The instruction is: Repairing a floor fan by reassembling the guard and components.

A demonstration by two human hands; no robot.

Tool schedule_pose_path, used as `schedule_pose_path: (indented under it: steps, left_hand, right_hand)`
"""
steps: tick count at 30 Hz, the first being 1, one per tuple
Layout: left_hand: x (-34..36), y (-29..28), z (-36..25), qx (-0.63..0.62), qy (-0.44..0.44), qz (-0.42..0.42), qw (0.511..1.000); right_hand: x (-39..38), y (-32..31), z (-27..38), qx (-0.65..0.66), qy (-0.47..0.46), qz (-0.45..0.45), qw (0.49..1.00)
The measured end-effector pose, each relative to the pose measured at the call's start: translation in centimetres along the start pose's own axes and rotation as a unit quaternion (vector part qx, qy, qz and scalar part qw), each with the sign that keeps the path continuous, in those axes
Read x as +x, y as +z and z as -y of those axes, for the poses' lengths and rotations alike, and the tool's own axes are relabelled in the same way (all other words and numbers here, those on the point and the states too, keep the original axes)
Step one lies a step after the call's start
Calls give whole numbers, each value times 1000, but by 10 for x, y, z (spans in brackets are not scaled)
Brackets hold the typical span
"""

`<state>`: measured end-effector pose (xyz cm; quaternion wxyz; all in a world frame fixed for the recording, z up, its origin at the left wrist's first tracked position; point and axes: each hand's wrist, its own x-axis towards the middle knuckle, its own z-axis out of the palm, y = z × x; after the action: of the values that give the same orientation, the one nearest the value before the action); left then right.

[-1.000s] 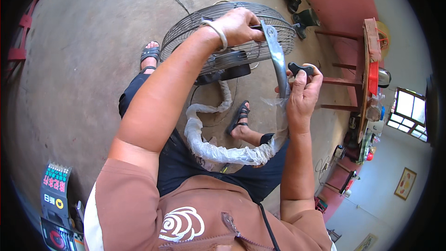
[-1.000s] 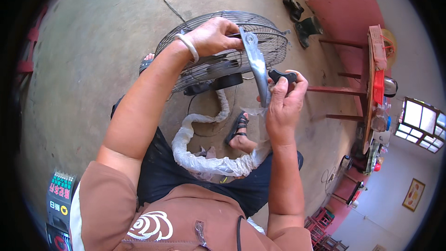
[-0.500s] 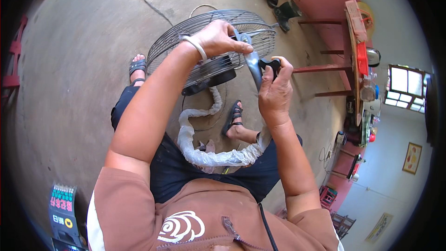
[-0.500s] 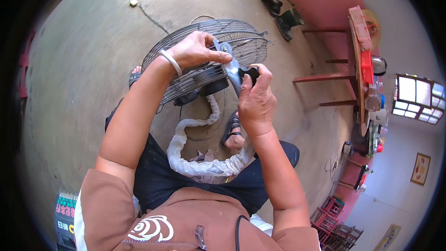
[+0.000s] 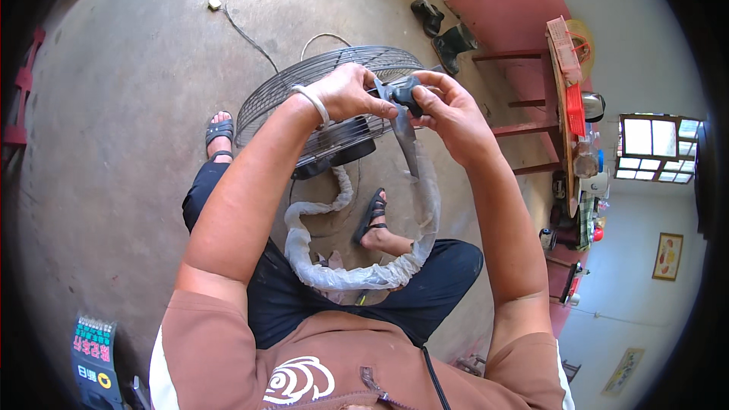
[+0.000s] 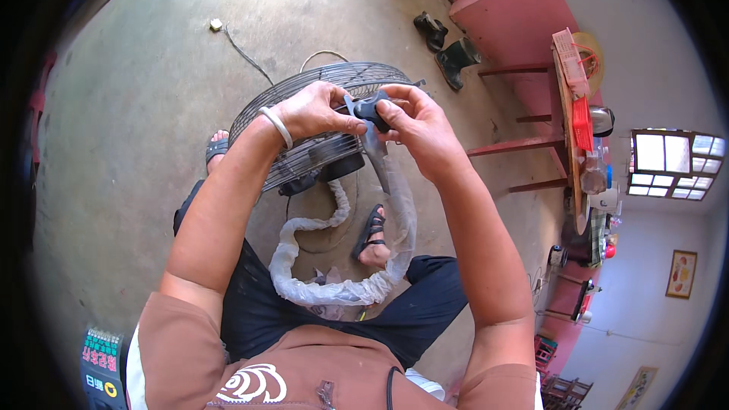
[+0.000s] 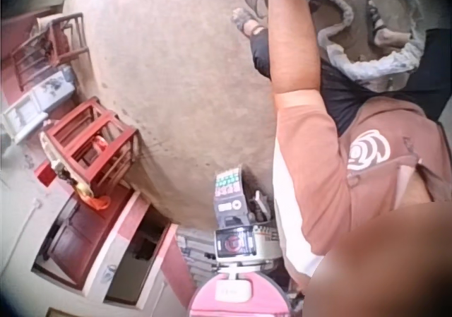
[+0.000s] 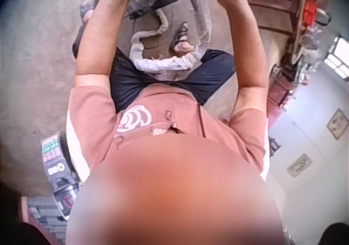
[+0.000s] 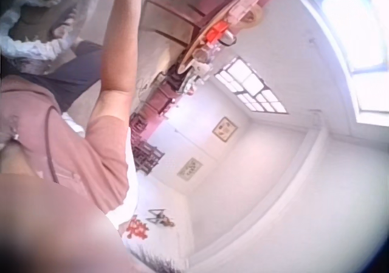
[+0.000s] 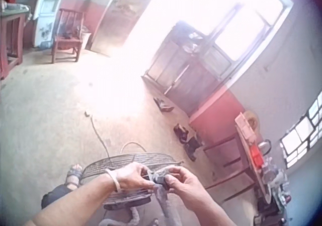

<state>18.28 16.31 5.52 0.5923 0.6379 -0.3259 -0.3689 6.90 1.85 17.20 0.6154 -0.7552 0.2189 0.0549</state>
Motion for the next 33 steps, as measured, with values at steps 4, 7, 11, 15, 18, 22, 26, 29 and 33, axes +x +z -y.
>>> schedule_pose_path:
  steps: [4,7,11,15,18,22,26,29,33]
  left_hand:
    - [4,3,0,8,7,-7,1000]
    - [-1,-1,-9,39,7,-2,999]
    - [-6,-4,-12,94,9,-19,995]
    - [-8,-3,-10,66,14,-28,997]
    - [-9,-4,-10,65,9,-22,998]
    - [-9,-6,-11,78,11,-16,997]
    - [-7,-3,-8,72,21,-25,997]
    - [-8,0,-10,69,15,-37,997]
    - [-5,2,-6,71,17,-49,996]
  right_hand:
    - [7,12,-4,-70,2,-12,998]
    - [6,19,-7,-332,-247,-60,908]
    - [-4,22,0,-503,-351,-19,790]
    - [-9,15,20,-573,-272,48,772]
    - [0,10,29,-601,-228,71,763]
    - [5,8,33,-545,-155,74,821]
    - [6,17,43,-595,-166,94,780]
    - [9,19,41,-632,-183,94,747]
    - [8,39,38,-718,-143,7,681]
